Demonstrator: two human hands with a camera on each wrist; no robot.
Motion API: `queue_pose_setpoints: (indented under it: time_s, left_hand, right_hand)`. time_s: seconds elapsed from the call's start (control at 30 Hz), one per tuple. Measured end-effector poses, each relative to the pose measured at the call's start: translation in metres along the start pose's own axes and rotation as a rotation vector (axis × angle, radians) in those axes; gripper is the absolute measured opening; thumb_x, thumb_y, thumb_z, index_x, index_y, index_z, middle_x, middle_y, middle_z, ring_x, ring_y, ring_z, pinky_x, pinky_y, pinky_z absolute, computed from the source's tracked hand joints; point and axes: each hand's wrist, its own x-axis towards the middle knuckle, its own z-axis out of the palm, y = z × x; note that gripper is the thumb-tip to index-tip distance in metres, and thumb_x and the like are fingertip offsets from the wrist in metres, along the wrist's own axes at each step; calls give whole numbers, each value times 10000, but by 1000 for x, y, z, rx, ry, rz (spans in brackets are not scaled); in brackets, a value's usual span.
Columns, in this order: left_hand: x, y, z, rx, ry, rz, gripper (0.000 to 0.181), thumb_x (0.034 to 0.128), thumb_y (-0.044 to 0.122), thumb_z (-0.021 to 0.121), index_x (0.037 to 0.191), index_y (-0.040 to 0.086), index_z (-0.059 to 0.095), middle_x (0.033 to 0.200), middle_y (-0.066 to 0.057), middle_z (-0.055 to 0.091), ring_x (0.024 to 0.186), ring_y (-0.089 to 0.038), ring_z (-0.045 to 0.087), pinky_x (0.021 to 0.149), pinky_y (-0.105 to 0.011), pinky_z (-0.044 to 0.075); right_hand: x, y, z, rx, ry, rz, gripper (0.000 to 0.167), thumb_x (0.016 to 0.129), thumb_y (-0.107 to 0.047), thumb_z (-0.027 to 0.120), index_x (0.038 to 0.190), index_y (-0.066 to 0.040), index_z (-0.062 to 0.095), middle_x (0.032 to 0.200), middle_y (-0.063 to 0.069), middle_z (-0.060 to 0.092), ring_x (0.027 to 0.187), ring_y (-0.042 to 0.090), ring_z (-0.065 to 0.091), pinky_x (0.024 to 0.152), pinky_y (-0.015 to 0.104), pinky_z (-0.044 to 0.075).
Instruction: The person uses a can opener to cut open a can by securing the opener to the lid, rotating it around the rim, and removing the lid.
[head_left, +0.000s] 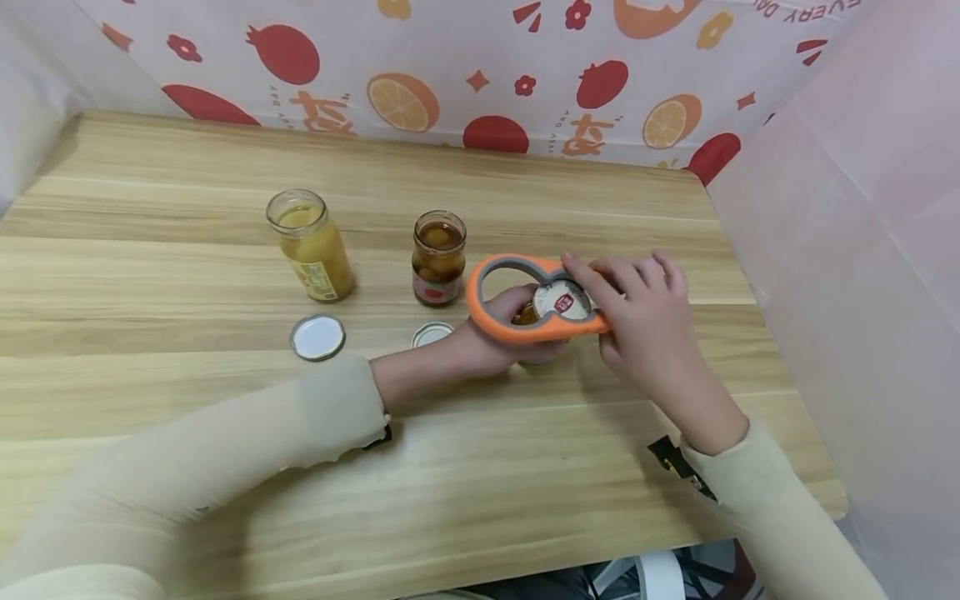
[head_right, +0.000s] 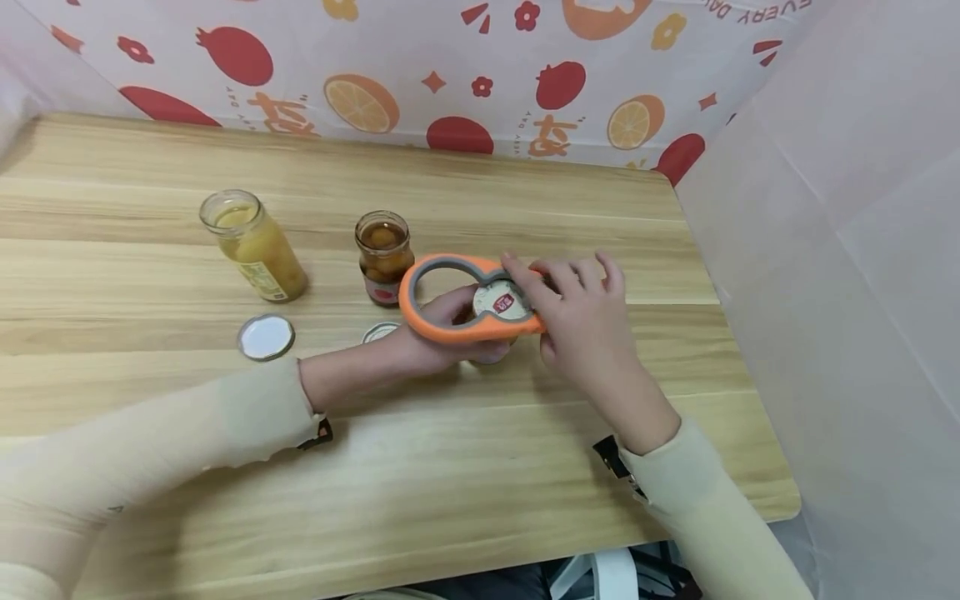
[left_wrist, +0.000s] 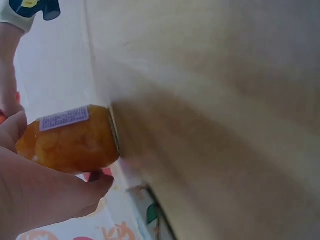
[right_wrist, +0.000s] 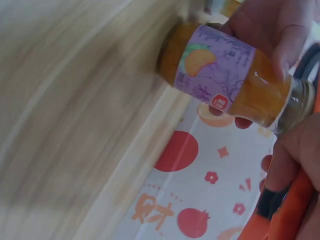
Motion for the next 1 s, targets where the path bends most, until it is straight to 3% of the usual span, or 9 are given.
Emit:
queue_pose_setpoints:
  time_s: [0.13, 0.27, 0.47, 0.63, 0.77, 0.83, 1.0]
  left_hand:
    - [1, -3, 2, -31, -24, 80, 693, 926, 110, 703, 1531, 117, 363, 1527, 21, 454, 1349, -62, 439, 1097, -280, 386]
    - [3, -4, 0, -50, -59, 146, 705, 939, 112, 691, 1541, 83, 325, 1556, -9, 415, 1396, -70, 393, 1141, -266, 333]
    - [4, -5, -6, -67, -107, 149, 707, 941, 132, 691, 1545, 96, 326, 1569, 17, 392, 1401, -47, 379, 1149, -267, 323]
    - [4, -6, -5, -111, -153, 133, 717, 939, 115, 688, 1554, 124, 319, 1567, 45, 393, 1406, -43, 371, 1147, -278, 324]
    - [5, -5, -10, -175, -190, 108, 724, 926, 111, 706, 1548, 146, 337, 1555, 67, 414, 1309, -53, 438, 1023, -282, 392]
    - [5, -5, -13, -174, -198, 90, 720, 917, 124, 720, 1538, 165, 358, 1535, 84, 438, 1216, -67, 485, 934, -282, 425]
    - [6, -6, -16, -100, -213, 88, 711, 897, 138, 745, 1518, 166, 400, 1513, 102, 459, 1264, -32, 471, 1026, -280, 416]
  right_hand:
    - [1, -3, -1, -120, -20, -115, 821, 771, 119, 618, 1506, -203, 448, 1246, 113, 607, 1035, 369, 539, 1050, 645, 330]
    - [2, -5, -4, -155, -49, -143, 863, 736, 134, 656, 1515, -159, 428, 1338, 116, 582, 1103, 356, 553, 1035, 631, 355]
    - [6, -6, -8, -97, -187, -130, 900, 767, 119, 690, 1555, -149, 346, 1372, 128, 543, 1183, 343, 543, 976, 559, 445]
    - [6, -6, -16, -30, -299, -42, 941, 775, -76, 704, 1591, -214, 257, 1394, 115, 520, 1232, 350, 509, 959, 580, 441]
    - [12, -2, -22, 1, -328, 79, 947, 712, -270, 778, 1553, -198, 348, 1306, 84, 582, 1121, 314, 575, 865, 530, 480]
    - [14, 0, -20, 4, -322, 112, 840, 699, -304, 798, 1459, -146, 477, 1190, 60, 621, 1005, 276, 608, 787, 474, 508]
    - [15, 3, -14, -8, -311, 123, 543, 717, -311, 773, 1209, -128, 635, 974, -6, 601, 827, 189, 566, 637, 370, 492]
